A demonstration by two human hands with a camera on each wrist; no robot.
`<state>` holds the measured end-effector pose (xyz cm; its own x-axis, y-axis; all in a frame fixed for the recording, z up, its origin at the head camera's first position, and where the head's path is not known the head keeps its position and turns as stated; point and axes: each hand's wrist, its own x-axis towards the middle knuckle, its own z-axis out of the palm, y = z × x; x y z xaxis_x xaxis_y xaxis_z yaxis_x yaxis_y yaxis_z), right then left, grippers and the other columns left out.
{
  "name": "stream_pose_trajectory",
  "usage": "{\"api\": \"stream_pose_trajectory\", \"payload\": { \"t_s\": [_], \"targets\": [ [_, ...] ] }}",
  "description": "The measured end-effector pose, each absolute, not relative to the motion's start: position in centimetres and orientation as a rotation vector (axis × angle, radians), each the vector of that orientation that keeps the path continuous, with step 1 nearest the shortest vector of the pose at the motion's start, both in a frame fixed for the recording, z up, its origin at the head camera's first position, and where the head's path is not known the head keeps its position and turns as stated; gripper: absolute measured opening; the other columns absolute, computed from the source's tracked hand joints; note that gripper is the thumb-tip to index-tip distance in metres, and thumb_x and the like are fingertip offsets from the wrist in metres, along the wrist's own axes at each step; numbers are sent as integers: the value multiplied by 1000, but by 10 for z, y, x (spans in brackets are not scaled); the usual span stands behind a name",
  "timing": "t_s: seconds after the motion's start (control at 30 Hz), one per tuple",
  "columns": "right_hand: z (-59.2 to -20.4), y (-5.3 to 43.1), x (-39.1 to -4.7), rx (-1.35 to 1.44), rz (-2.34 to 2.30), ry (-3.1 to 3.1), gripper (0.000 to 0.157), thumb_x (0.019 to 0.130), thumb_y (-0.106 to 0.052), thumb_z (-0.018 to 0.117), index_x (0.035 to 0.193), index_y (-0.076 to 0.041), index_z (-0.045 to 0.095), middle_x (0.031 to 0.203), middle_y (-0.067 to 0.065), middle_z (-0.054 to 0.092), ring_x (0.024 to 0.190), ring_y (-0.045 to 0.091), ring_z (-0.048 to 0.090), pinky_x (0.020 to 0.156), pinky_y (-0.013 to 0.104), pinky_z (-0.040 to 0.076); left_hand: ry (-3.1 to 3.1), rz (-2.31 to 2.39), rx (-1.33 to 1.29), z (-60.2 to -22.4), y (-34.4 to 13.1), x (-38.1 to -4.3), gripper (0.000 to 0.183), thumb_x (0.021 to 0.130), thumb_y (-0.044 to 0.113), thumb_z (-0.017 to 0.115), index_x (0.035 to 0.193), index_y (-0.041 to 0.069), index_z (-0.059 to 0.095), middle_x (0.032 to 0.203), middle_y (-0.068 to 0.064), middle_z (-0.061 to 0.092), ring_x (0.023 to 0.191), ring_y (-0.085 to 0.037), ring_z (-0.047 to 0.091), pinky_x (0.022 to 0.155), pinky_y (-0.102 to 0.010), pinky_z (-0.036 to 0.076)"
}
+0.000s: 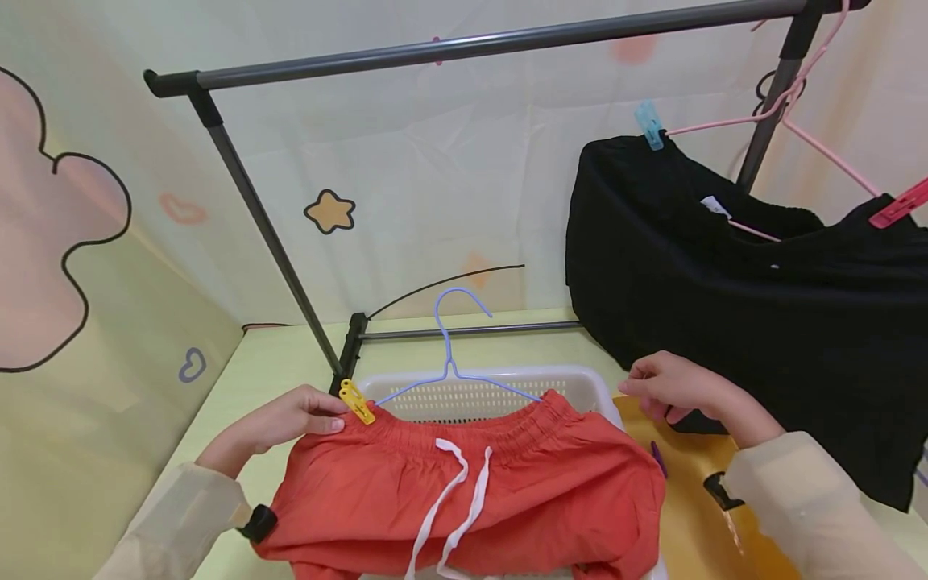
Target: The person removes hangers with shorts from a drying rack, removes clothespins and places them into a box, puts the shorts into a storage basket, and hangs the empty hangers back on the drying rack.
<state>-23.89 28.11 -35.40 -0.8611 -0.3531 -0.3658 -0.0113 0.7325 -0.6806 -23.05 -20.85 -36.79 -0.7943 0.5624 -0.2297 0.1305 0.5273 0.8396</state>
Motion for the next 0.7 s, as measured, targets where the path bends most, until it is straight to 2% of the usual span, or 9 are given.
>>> {"api": "stream_pose_trajectory", "payload": {
  "t_s": [0.37,0.7],
  "targets": [
    [-328,264,-239,-412,-1055,2560,31,90,-29,50,97,1,54,77,7,56,66,16,53,61,29,49,2307,1182,558,-368,-208,-230,31,85,13,57,112,0,60,108,-14,62,98,-19,57,81,-25,46],
    [-307,238,-238,-506,-1205,2595,26,90,-23,50,97,2,55,76,5,59,65,14,56,58,25,49,2304,1188,564,-368,-208,-231,31,85,14,57,112,0,60,108,-13,62,98,-18,57,82,-26,46]
  ]
}}
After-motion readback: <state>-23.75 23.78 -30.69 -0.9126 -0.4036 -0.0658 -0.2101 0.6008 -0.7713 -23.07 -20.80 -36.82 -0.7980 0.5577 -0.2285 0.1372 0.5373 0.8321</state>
